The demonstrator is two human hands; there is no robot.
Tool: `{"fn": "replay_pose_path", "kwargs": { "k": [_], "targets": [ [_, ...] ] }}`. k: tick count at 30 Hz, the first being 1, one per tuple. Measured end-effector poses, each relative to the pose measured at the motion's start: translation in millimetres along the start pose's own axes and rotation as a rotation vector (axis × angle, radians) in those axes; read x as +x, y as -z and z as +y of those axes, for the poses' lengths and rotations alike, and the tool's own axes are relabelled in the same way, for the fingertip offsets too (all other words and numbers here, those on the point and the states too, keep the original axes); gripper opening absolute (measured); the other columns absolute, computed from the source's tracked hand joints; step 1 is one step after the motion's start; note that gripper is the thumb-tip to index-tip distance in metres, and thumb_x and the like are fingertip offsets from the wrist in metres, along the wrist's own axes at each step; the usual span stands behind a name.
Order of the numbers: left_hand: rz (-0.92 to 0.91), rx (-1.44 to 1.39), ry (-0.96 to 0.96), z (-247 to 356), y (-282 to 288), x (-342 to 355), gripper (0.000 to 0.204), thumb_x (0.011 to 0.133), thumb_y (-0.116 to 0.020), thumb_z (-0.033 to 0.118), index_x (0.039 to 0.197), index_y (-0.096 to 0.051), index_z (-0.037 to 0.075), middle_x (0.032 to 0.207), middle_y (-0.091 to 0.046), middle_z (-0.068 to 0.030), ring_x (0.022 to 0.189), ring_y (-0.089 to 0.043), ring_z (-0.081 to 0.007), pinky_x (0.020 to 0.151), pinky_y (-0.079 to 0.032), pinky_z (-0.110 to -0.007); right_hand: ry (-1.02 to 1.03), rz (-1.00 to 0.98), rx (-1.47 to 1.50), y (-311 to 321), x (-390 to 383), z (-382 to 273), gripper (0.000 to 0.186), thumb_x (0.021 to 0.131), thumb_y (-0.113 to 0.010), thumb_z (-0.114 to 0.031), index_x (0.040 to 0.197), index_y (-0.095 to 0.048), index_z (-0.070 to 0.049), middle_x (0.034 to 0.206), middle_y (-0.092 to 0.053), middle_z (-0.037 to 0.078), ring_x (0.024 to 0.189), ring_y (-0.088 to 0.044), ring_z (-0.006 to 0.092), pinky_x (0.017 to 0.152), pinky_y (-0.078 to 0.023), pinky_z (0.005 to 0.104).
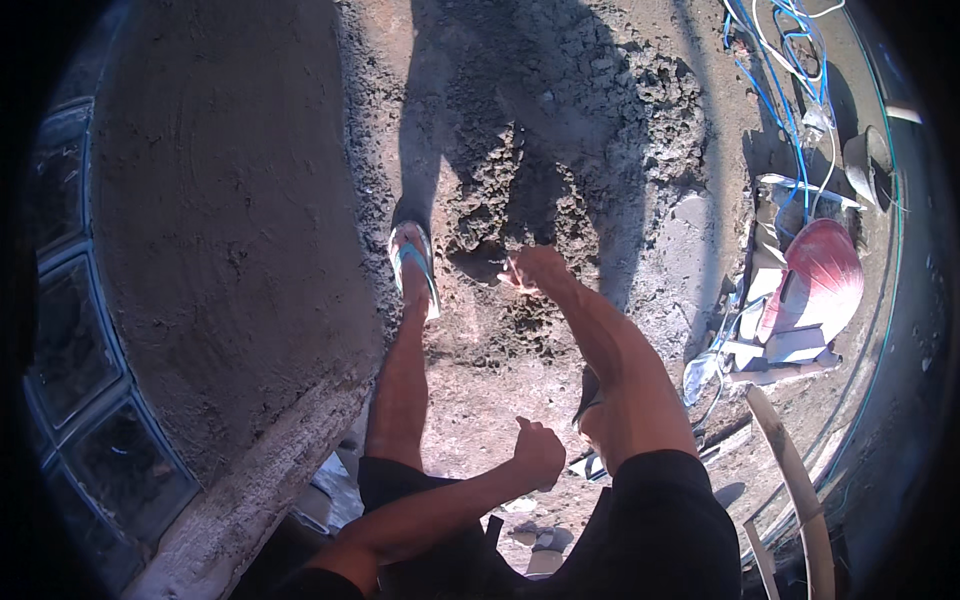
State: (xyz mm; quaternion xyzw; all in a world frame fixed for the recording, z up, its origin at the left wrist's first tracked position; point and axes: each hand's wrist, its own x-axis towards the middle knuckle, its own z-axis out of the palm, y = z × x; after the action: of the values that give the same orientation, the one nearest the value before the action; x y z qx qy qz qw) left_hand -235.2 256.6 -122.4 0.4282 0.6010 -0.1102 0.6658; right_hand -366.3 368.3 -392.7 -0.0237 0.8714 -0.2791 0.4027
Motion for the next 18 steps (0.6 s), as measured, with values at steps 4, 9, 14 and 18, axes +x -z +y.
{"fn": "replay_pose_path", "kwargs": {
  "k": [4, 9, 14, 18],
  "targets": [
    [-0.010, -0.118, -0.277, -41, 20, -24, 0.039, 0.063, -0.077, 0.028, 0.096, -0.073, 0.008, 0.102, -0.065, -0.0158, 0.103, -0.060, -0.0345, 0.095, -0.037, -0.066, -0.030, 0.238, 0.138, 65, 25, 34, 0.049, 0.095, -0.051, -0.047, 0.102, -0.064, 0.000, 0.081, -0.068, 0.026, 0.072, -0.068, 0.0384, 0.070, -0.055, 0.0468],
    [-0.227, -0.006, -0.208, -59, 49, -57, 0.039, 0.068, -0.075, 0.027, 0.102, -0.073, 0.010, 0.107, -0.066, -0.0150, 0.109, -0.060, -0.0330, 0.100, -0.034, -0.066, -0.257, 0.402, 0.346, 168, 21, 75, 0.061, 0.096, -0.043, -0.055, 0.095, -0.068, 0.000, 0.089, -0.068, 0.029, 0.086, -0.068, 0.0425, 0.081, -0.053, 0.0481],
    [-0.198, 0.058, -0.284, -59, 59, -67, 0.038, 0.069, -0.073, 0.030, 0.102, -0.074, 0.010, 0.106, -0.066, -0.0145, 0.107, -0.060, -0.0318, 0.100, -0.034, -0.066, -0.275, 0.548, 0.433, 164, -46, 78, 0.068, 0.095, -0.041, -0.063, 0.099, -0.065, 0.001, 0.084, -0.068, 0.017, 0.078, -0.066, 0.0279, 0.074, -0.052, 0.0426],
    [-0.300, 0.138, -0.273, -55, 56, -66, 0.037, 0.069, -0.073, 0.028, 0.102, -0.074, 0.010, 0.105, -0.067, -0.0137, 0.107, -0.060, -0.0320, 0.100, -0.035, -0.066, -0.095, -0.117, 0.316, 29, -112, 40, 0.052, 0.092, -0.050, -0.059, 0.105, -0.064, -0.011, 0.084, -0.069, 0.015, 0.080, -0.068, 0.0327, 0.074, -0.053, 0.0465]
  ]
}}
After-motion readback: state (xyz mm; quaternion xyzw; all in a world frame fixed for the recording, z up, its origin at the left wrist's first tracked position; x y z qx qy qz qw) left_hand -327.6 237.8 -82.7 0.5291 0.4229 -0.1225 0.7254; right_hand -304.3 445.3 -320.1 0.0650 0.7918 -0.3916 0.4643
